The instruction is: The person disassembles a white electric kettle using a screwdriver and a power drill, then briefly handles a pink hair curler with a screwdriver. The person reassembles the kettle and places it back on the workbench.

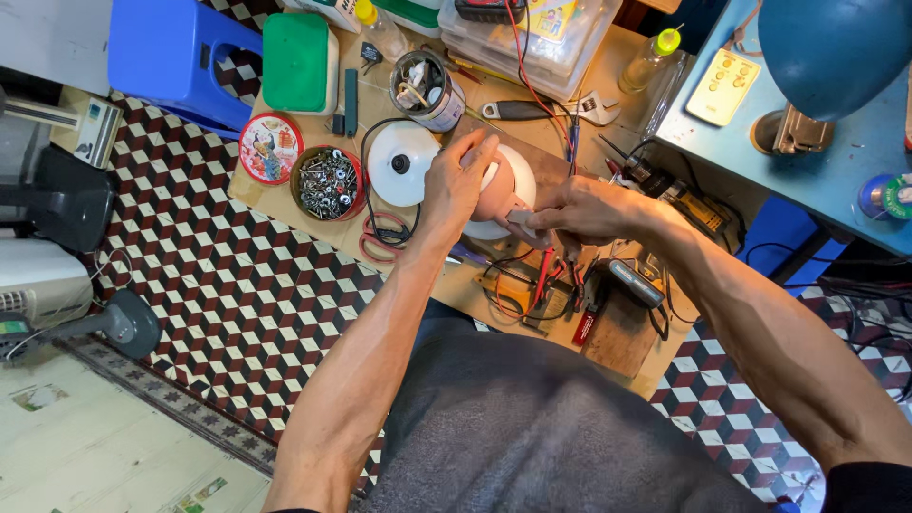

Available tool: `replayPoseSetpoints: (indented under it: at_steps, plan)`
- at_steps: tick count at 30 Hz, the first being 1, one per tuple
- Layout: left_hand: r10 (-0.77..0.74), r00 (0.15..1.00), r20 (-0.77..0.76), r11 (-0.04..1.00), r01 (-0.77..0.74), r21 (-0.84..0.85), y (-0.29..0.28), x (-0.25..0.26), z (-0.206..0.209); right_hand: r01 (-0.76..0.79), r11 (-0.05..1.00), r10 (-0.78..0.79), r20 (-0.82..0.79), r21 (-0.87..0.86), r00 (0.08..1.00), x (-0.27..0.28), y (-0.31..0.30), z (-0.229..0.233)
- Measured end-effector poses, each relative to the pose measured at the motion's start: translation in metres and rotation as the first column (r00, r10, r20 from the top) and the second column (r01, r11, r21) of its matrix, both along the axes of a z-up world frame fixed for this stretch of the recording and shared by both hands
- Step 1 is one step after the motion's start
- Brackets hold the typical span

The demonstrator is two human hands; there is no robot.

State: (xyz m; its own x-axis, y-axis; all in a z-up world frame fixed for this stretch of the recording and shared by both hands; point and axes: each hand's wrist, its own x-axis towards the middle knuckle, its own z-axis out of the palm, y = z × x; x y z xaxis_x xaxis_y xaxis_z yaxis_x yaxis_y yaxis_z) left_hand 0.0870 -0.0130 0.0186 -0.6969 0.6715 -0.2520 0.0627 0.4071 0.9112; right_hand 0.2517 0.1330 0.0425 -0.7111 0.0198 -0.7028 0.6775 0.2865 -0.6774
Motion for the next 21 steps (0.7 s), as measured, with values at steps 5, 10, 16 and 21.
replayPoseSetpoints:
  at_steps: [5, 10, 16, 21]
  plan:
    - [-0.017, 0.996, -0.089, 1.000, 0.016, -0.010, -0.005, 0.002, 0.000, -0.031, 0.999, 0.027, 0.100, 0.040, 0.995, -0.001, 0.003, 0.017]
    - [0.020, 0.999, -0.047, 0.995, -0.025, -0.098, -0.003, 0.000, 0.000, 0.297, 0.951, -0.301, 0.043, 0.083, 0.953, 0.044, -0.005, 0.025]
    - [-0.133, 0.986, -0.105, 0.976, 0.112, -0.187, -0.004, 0.003, -0.004, 0.704, 0.707, -0.647, -0.342, 0.065, 0.681, 0.055, -0.084, -0.022]
    - [-0.468, 0.637, -0.613, 0.874, 0.435, -0.216, -0.036, -0.019, 0.021, 0.795, 0.494, -0.466, -0.665, 0.351, 0.584, 0.048, -0.118, -0.049]
